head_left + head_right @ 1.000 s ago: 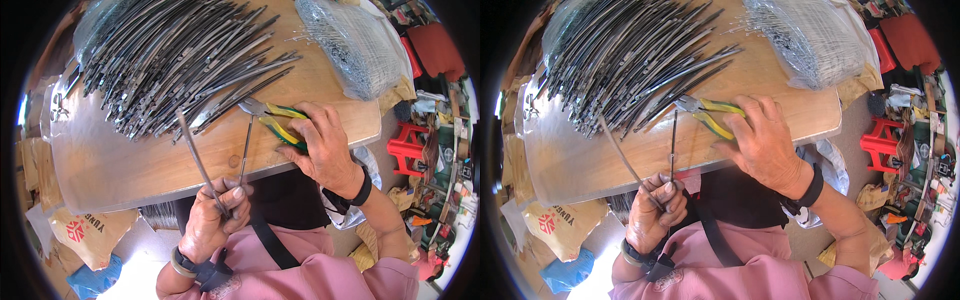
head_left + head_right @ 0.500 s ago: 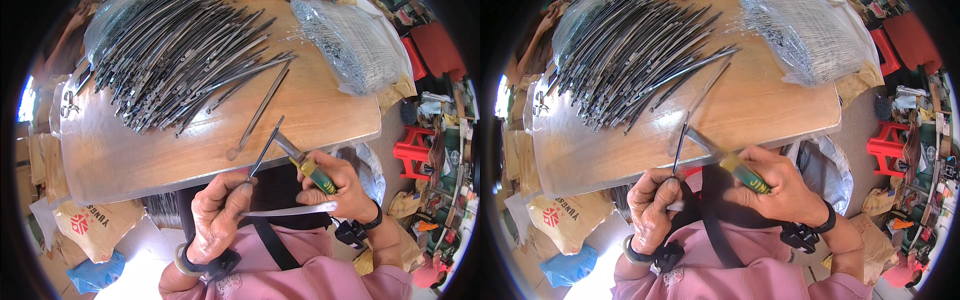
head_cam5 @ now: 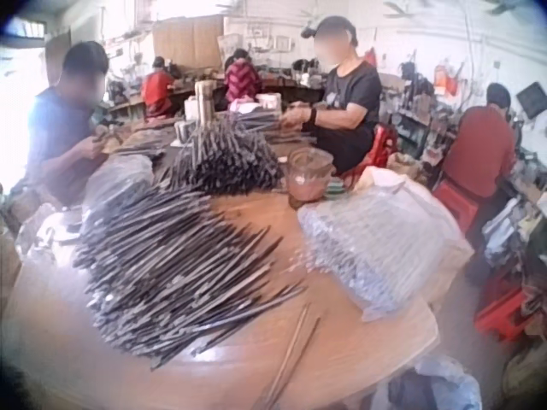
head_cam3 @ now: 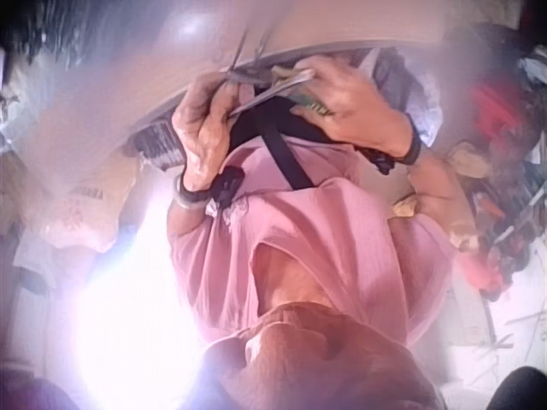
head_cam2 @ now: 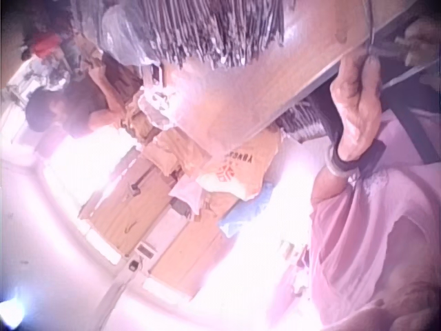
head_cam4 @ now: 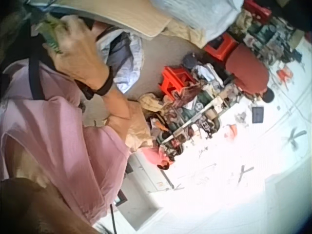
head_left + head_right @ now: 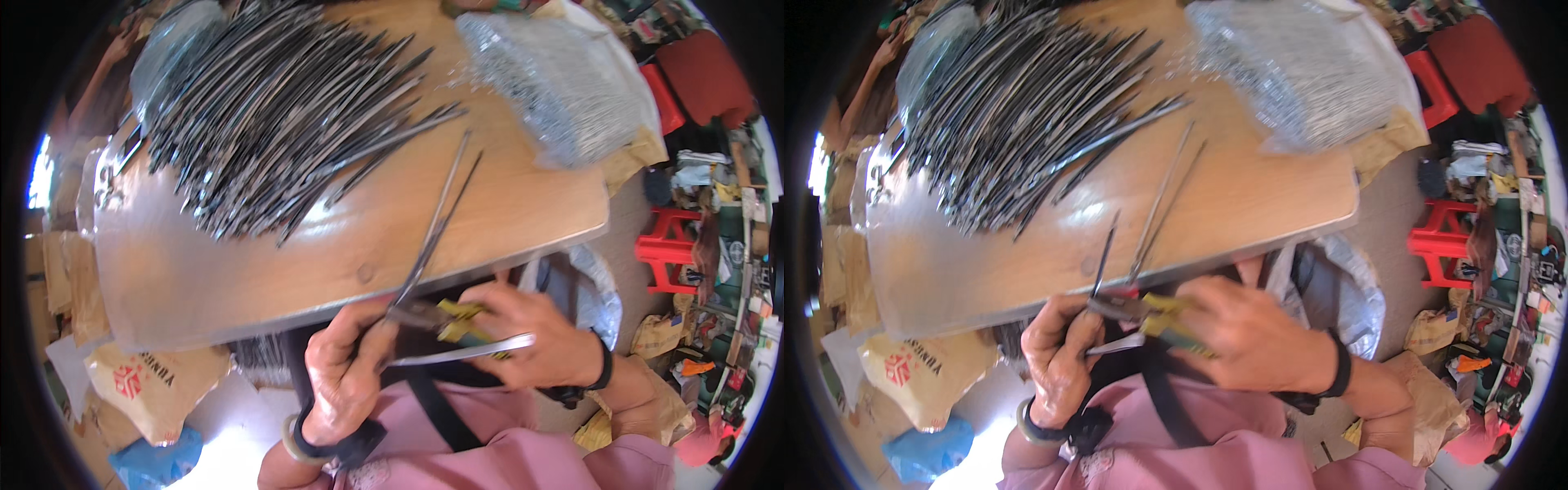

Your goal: The person uses pliers to trim the ends of thin metal rods while holding them by hand, then gathers a bundle of the rods and places it into a cardboard box on the floor.

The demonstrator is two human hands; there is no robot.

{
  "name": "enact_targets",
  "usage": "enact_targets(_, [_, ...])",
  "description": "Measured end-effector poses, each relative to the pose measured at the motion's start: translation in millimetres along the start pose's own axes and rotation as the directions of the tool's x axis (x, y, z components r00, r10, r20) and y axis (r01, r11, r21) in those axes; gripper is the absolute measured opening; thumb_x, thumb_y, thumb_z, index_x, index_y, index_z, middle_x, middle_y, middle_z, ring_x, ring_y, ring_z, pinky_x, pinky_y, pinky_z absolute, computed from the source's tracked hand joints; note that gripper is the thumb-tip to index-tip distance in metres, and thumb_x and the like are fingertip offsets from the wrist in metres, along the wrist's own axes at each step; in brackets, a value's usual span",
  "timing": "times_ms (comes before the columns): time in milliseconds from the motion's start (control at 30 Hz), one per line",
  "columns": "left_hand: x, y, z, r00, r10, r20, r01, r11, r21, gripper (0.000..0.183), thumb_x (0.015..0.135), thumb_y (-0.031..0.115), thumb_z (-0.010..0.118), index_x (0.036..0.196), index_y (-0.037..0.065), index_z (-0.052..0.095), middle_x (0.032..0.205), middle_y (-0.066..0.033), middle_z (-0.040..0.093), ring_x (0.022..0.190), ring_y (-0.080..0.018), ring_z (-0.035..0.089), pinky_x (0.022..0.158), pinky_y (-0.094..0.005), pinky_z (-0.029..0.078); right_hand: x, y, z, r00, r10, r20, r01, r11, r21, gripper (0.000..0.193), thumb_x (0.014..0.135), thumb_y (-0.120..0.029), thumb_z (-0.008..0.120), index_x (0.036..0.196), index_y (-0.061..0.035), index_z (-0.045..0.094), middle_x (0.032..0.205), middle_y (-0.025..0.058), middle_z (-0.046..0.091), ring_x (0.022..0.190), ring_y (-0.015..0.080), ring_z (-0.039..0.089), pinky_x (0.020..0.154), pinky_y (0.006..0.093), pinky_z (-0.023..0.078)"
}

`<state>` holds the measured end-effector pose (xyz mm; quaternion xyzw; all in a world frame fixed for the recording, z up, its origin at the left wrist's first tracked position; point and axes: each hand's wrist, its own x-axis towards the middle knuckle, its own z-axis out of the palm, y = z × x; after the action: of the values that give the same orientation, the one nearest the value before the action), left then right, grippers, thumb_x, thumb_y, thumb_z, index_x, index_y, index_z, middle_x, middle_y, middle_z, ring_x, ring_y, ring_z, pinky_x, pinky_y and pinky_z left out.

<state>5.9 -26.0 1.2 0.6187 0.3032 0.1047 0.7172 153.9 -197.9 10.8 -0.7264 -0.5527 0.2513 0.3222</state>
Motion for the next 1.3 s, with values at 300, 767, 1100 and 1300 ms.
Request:
enact_targets(300, [5, 6, -37, 0.987, -0.066, -0.147, 0.06, 0.997, -0.045, 0.006, 0.091, -0.001, 0.056, 0.09, -0.001, 0.062, 0.061, 0.0015, 0.054, 0.05, -0.0034, 0.044, 0.045, -0.0191, 0.03, 45, -3, 5, 0.982, -0.172, 0.082, 0.179, 0.979, -0.097, 0.033, 0.083, -0.025, 0.067, 0.095, 0.0058, 0.06, 0.092, 0.0168, 0.055, 0.083, 0.0302, 0.061, 0.065, 0.0366, 0.053])
enact_targets(767, [42, 18, -13, 0.869, 0.38, 0.316, -0.477, 0.481, 0.735, 0.045, 0.07, 0.018, 0.079, 0.108, 0.0, 0.063, 0.098, -0.0135, 0.057, 0.093, -0.0341, 0.052, 0.081, -0.0436, 0.042, 117, 74, -106, 0.891, -0.395, -0.225, 0.058, 0.588, -0.807, 0.016, 0.067, -0.006, 0.063, 0.083, -0.0012, 0.063, 0.091, 0.0116, 0.051, 0.082, 0.0289, 0.058, 0.065, 0.0376, 0.05])
enact_targets(1100, [62, -3, 11, 0.822, 0.456, 0.343, -0.524, 0.366, 0.769, 0.015, 0.076, 0.007, 0.069, 0.08, 0.003, 0.056, 0.081, -0.0136, 0.049, 0.078, -0.0329, 0.05, 0.071, -0.0428, 0.04, 101, 77, -113, 0.885, -0.382, -0.267, -0.007, 0.562, -0.827, 0.019, 0.066, -0.002, 0.063, 0.084, 0.0013, 0.062, 0.095, 0.0136, 0.054, 0.081, 0.0306, 0.06, 0.065, 0.0382, 0.051])
enact_targets(1300, [67, -9, 10, 0.821, 0.48, 0.31, -0.506, 0.358, 0.784, 0.009, 0.078, 0.005, 0.067, 0.081, 0.004, 0.059, 0.082, -0.0128, 0.051, 0.079, -0.0315, 0.054, 0.071, -0.0425, 0.044, 92, 26, -115, 0.749, -0.312, -0.585, 0.01, 0.888, -0.46, 0.012, 0.078, -0.001, 0.071, 0.087, 0.0016, 0.065, 0.096, 0.012, 0.059, 0.076, 0.0223, 0.062, 0.067, 0.0325, 0.05])
